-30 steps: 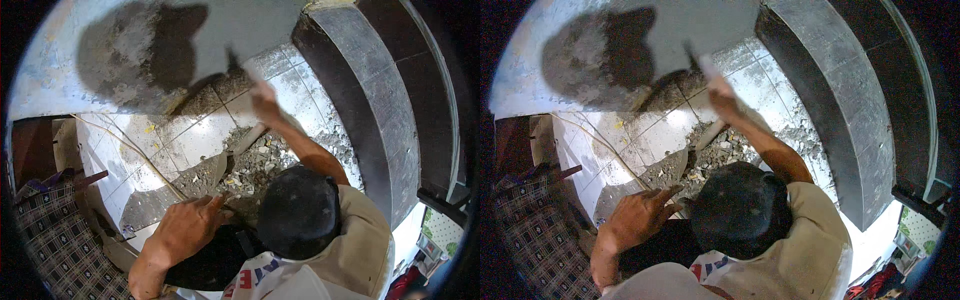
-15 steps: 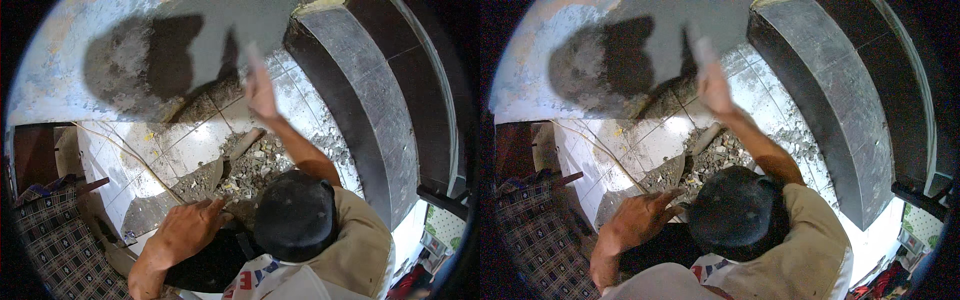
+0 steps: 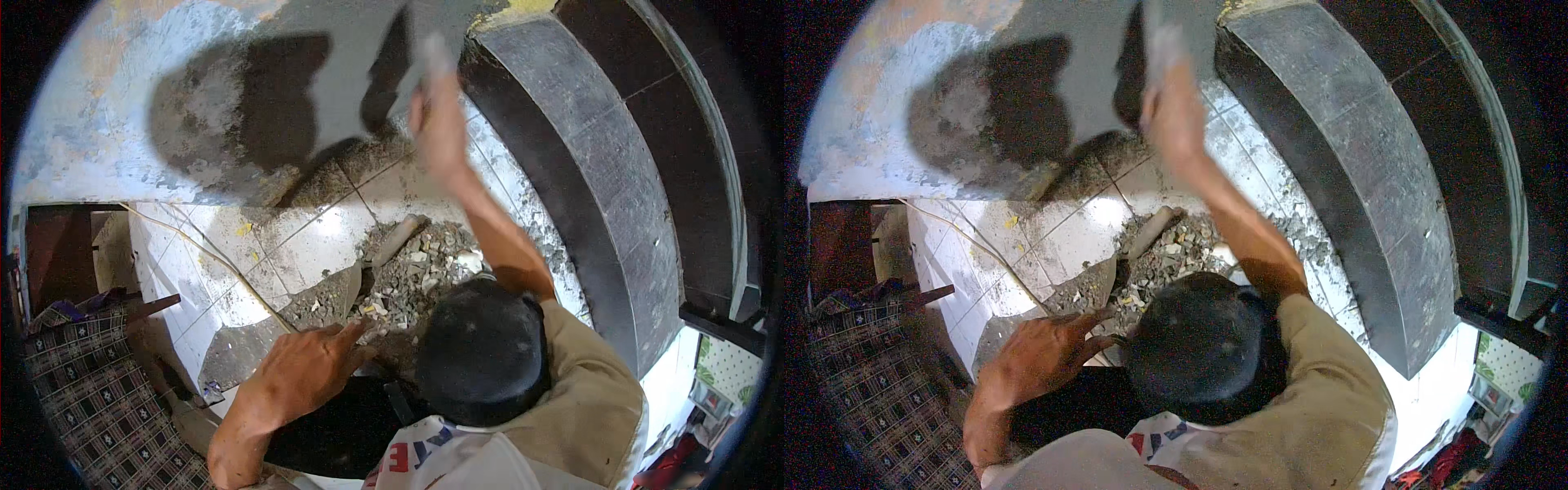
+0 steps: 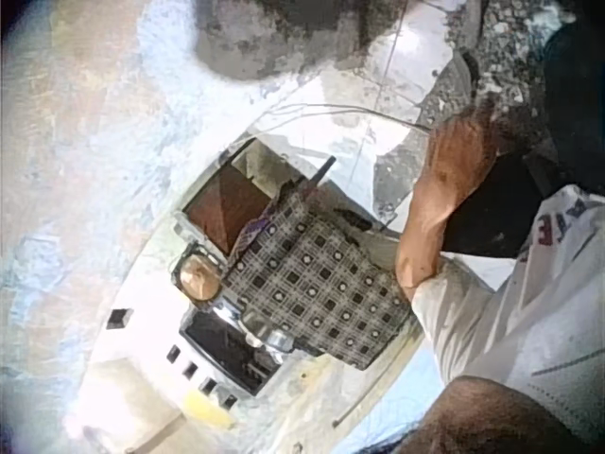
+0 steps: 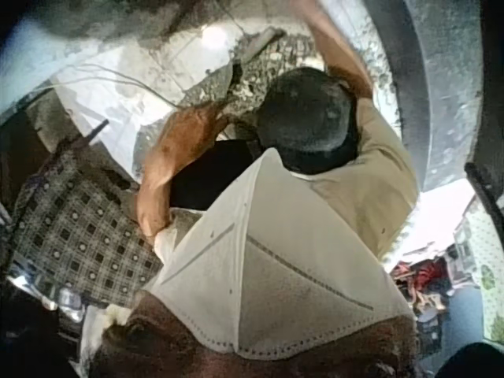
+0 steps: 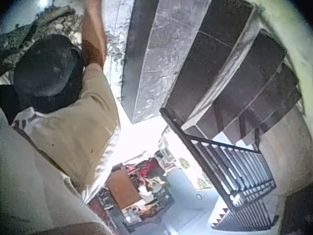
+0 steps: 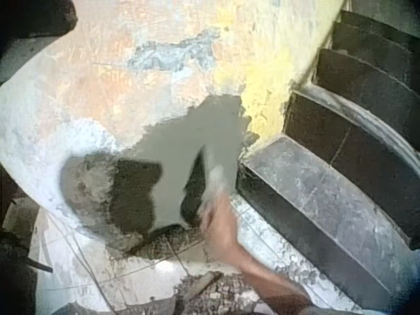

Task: Applying plaster or cement mix to a damaged section of a wall near the floor using a trowel.

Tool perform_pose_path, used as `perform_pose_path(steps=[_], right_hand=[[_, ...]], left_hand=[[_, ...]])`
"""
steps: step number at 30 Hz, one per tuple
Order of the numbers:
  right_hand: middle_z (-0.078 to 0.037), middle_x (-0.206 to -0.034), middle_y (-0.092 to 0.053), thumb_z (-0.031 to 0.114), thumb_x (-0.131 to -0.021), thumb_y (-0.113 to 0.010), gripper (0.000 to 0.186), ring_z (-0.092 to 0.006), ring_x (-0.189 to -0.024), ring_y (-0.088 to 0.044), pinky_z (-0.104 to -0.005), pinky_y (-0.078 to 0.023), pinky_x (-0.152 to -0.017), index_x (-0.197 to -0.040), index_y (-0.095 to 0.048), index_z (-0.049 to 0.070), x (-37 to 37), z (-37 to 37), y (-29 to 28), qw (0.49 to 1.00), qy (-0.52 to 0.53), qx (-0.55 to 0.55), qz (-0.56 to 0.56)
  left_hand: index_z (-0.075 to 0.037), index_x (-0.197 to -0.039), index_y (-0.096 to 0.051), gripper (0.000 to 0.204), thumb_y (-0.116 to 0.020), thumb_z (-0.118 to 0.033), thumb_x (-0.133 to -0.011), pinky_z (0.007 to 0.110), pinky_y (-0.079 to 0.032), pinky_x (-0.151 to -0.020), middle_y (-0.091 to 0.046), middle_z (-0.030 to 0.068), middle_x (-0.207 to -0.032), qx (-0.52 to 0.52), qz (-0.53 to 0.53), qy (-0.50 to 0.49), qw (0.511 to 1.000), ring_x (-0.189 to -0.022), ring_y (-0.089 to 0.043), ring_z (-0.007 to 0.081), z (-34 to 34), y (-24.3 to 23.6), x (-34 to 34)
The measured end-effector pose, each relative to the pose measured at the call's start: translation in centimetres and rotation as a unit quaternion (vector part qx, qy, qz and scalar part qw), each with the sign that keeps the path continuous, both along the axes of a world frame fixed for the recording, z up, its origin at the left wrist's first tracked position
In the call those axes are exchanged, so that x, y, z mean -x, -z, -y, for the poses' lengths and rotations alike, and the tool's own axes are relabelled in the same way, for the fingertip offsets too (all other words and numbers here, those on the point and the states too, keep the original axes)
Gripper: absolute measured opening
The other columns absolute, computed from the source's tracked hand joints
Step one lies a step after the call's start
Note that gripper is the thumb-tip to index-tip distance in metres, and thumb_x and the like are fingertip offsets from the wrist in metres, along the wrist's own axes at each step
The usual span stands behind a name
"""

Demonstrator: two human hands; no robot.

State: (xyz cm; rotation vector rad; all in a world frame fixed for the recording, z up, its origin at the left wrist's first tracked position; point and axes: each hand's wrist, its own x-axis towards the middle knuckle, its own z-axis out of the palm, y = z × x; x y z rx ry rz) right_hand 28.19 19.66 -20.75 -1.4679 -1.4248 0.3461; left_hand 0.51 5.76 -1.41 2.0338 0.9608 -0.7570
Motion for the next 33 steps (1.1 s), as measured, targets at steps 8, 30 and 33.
perform_pose_path(steps=[8,30,33], right_hand=[[-0.023,-0.133,-0.061,0.007,-0.1,-0.055,0.044,-0.03,-0.082,-0.067,-0.0453,-0.058,-0.075,-0.143,-0.049,0.01,9.3,-0.9,-3.3,0.994,0.029,-0.095,0.055],[-0.014,-0.106,-0.074,0.004,-0.093,-0.07,0.04,-0.0308,-0.091,-0.074,-0.0398,-0.063,-0.081,-0.131,-0.06,0.008,7.2,13.9,-2.5,0.854,-0.505,0.091,-0.089],[-0.018,-0.136,-0.064,0.011,-0.093,-0.074,0.058,-0.0311,-0.118,-0.067,-0.0466,-0.055,-0.103,-0.147,-0.054,0.013,6.5,12.8,-2.0,0.832,-0.52,0.187,-0.042]], left_hand=[[-0.01,-0.145,-0.056,0.048,-0.056,-0.039,-0.106,0.052,-0.058,-0.088,-0.073,0.0242,-0.113,-0.006,0.003,0.024,1.0,-0.1,-0.072,0.0438,-0.5,0.7,-0.8],[-0.009,-0.138,-0.055,0.047,-0.068,-0.017,-0.093,0.044,-0.046,-0.096,-0.062,0.0119,-0.115,-0.403,0.02,0.031,0.915,-0.107,-0.06,0.0291,-0.1,-1.1,1.2],[-0.006,-0.115,-0.062,0.025,-0.065,-0.011,-0.091,0.041,-0.047,-0.092,-0.066,0.0088,-0.1,-0.362,-0.034,0.046,0.93,-0.098,-0.064,0.0253,0.5,-1.0,1.5]])
